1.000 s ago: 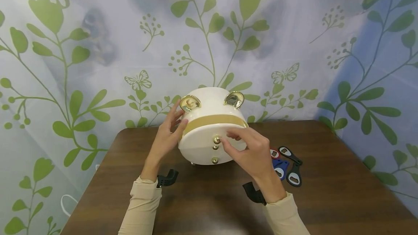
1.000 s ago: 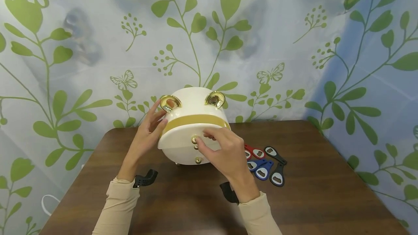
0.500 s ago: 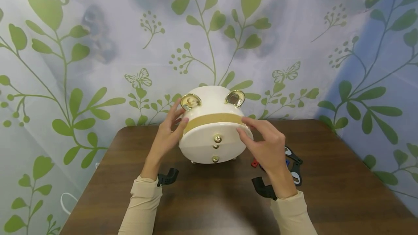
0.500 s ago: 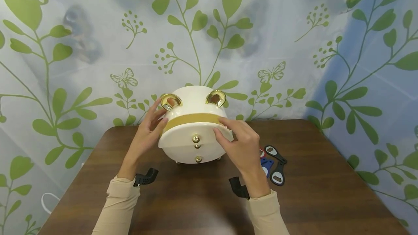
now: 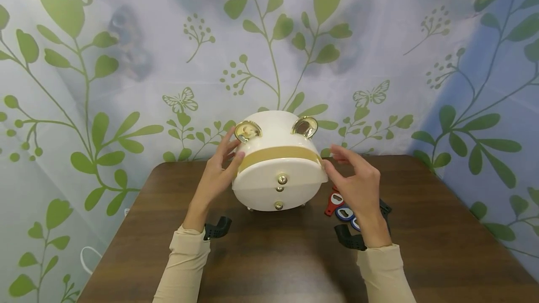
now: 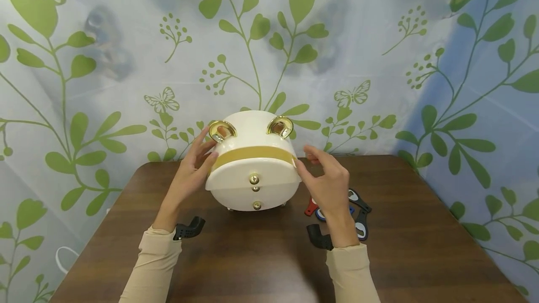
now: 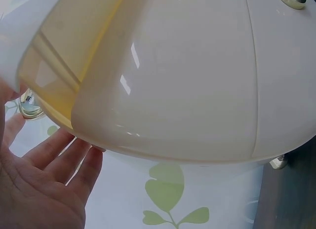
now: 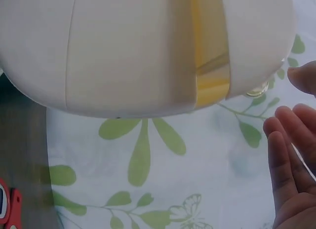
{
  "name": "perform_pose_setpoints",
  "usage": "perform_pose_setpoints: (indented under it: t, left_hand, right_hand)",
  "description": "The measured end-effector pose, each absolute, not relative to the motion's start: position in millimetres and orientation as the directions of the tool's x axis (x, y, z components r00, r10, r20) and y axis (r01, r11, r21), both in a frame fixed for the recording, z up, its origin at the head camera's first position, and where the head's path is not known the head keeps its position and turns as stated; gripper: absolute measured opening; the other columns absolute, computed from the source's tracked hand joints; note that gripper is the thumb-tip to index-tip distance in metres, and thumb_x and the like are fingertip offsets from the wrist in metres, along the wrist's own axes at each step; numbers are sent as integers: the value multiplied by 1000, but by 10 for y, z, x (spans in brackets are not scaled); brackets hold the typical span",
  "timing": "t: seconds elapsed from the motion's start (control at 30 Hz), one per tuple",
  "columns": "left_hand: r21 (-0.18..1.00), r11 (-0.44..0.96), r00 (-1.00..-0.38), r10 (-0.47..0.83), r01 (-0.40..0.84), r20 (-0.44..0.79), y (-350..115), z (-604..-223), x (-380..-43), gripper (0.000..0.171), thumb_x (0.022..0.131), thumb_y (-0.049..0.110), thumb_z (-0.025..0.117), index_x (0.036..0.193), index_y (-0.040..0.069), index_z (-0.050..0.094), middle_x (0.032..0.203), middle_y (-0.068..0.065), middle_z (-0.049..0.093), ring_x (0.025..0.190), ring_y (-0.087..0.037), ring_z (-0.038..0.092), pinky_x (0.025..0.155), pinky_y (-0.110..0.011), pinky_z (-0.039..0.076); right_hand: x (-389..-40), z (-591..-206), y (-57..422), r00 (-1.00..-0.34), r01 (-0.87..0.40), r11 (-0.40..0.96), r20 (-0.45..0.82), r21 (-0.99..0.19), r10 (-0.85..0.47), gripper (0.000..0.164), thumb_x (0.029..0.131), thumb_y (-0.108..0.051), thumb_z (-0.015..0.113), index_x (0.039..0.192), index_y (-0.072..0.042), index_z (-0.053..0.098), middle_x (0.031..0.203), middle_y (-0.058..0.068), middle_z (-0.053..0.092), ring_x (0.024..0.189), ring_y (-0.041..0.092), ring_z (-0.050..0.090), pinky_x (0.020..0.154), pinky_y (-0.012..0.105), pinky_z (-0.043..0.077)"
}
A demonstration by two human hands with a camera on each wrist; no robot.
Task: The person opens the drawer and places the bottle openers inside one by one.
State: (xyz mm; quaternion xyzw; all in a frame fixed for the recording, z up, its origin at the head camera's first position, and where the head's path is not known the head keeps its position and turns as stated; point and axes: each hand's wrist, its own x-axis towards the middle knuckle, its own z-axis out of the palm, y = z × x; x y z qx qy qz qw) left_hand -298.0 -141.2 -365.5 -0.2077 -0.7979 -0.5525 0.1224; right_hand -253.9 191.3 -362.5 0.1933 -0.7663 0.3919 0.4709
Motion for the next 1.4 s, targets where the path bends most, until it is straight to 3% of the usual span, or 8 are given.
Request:
perform_pose_setpoints:
  t: [0.23,0.53,0.83,1.1,1.3,1.4]
  left_hand:
    - [832,310,-887,192,461,420,-1421,-3649,-2971,66,105,42,59,158,56,23,157,-4,49,142,-32,50,112,-59,46]
    - [830,309,-885,200,465,421,-1399,-3633,-2983,66,105,42,58,159,54,22,157,-4,49,142,-33,50,111,-57,47]
    - [833,304,-886,200,462,418,-1414,-3637,-3000,66,105,42,59,159,55,22,157,-4,48,142,-34,50,109,-58,49]
    - [831,310,-886,202,462,417,-1416,-3641,-2989,66,105,42,58,159,55,22,157,-4,48,142,-33,50,113,-57,46]
    - [830,310,-885,198,464,421,-1410,-3652,-2995,68,105,43,58,163,46,23,157,-5,49,142,-32,50,114,-58,45]
    - [831,306,-884,197,465,423,-1410,-3653,-2999,67,105,43,58,162,48,23,157,-5,48,142,-33,49,114,-58,45]
  right_hand:
    - [-2534,-3613,2016,-523,-601,659,846,-453,104,37,81,-7,87,117,-4,77,111,11,78,91,25,72,91,8,49]
    - [-2538,-3604,2165,-516,-566,685,845,-459,140,37,81,-7,88,116,-5,77,109,9,78,90,12,70,89,5,48]
    - [-2582,-3665,2328,-552,-496,695,807,-521,210,38,83,-9,87,120,-8,77,110,10,78,94,-19,59,87,3,46]
    - [-2607,-3762,2472,-593,-441,685,761,-580,262,39,86,-11,84,124,-8,75,114,9,77,94,-21,59,85,2,45]
    - [-2630,-3824,2570,-606,-415,699,750,-582,265,39,85,-11,85,123,-6,75,114,12,77,97,-23,56,88,2,43]
    - [-2643,-3856,2605,-625,-380,717,733,-585,267,40,85,-13,85,123,-7,75,115,12,77,98,-14,61,89,2,41]
